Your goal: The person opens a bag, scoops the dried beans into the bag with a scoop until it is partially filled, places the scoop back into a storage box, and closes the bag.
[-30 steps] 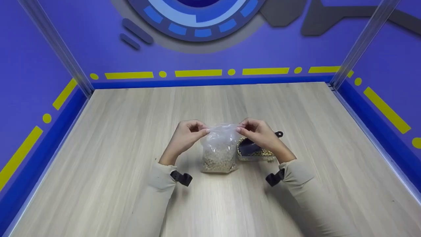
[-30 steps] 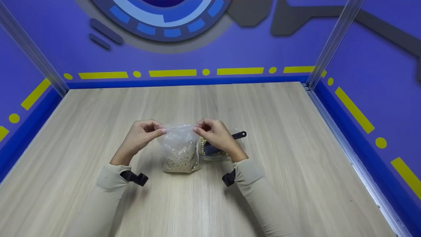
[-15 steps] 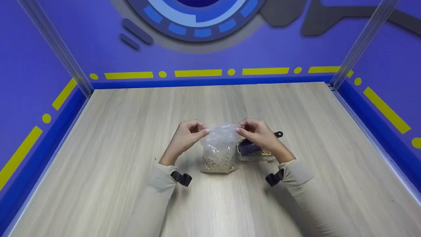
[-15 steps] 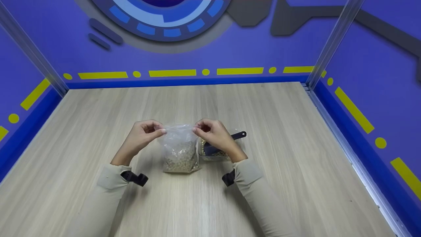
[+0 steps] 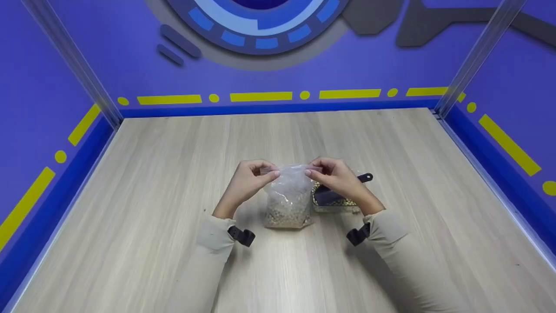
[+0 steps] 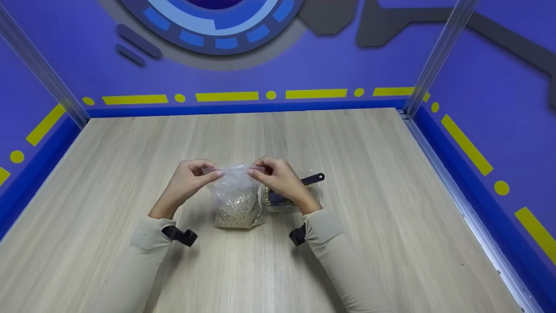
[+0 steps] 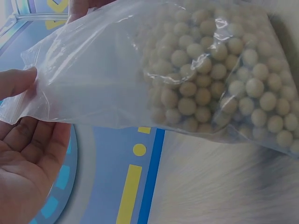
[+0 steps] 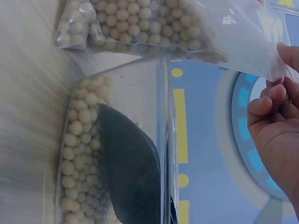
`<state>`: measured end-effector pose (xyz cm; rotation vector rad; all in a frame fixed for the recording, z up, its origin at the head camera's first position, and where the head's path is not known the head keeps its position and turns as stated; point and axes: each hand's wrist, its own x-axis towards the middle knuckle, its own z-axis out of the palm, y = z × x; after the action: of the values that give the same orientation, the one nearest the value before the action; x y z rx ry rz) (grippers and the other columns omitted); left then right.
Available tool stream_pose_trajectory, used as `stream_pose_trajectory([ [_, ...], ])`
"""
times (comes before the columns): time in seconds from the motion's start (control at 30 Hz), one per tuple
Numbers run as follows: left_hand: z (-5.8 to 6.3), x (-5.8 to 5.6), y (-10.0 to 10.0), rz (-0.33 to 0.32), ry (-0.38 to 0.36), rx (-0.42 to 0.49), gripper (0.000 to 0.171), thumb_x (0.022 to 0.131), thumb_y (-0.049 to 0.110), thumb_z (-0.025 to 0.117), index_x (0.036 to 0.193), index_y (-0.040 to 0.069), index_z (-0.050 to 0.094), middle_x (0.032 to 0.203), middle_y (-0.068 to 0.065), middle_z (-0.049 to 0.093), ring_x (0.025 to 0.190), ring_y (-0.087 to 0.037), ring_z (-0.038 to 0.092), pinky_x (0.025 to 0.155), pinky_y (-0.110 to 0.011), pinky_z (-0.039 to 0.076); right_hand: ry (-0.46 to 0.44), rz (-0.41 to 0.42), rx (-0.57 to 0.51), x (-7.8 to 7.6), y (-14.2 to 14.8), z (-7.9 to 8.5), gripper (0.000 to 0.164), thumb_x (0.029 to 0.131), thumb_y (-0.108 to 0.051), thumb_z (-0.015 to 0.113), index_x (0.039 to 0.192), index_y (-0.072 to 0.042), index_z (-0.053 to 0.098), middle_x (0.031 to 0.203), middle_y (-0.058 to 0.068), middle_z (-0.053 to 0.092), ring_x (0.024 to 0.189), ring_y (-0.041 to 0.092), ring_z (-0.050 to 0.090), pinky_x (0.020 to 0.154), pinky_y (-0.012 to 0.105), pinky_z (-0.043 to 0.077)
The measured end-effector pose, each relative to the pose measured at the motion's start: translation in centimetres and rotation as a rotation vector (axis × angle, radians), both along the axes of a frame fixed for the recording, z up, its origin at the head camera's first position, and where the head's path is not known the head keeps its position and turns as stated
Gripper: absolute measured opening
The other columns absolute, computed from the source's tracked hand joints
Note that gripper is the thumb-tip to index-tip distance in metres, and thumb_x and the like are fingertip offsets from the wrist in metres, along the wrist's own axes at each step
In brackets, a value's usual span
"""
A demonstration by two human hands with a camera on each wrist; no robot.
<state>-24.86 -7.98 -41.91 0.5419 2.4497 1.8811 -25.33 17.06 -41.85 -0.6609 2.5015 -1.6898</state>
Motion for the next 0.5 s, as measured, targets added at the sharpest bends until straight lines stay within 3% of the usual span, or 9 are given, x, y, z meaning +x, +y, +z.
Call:
stream_pose_trajectory([
  [0.27,0.15,0.11,0.05,0.030,0.047,-0.065,0.010,0.084,0.013,0.072,0.088,0.004,0.075,0.083,-0.008,0.072,0.067,-0.011,0.056,0.060,-0.021,0.044,0.046,-0.022,0.005,-0.07,-0.44,-0.09,0.012,0.088,0.002,0.063,0.089,0.014,0.062,0.074,-0.002,0.050,0.062,0.003,0.043,0.055,0.015,0.034],
  [0.5,0.11,0.09,0.00,0.026,0.075,-0.077,0.010,0.084,0.013,0.071,0.088,0.004,0.074,0.082,-0.008,0.071,0.068,-0.013,0.057,0.061,-0.021,0.045,0.086,-0.024,-0.018,-0.02,-0.46,-0.31,0.013,0.088,-0.005,0.066,0.087,0.008,0.066,0.075,-0.001,0.055,0.062,0.004,0.044,0.055,0.016,0.035],
])
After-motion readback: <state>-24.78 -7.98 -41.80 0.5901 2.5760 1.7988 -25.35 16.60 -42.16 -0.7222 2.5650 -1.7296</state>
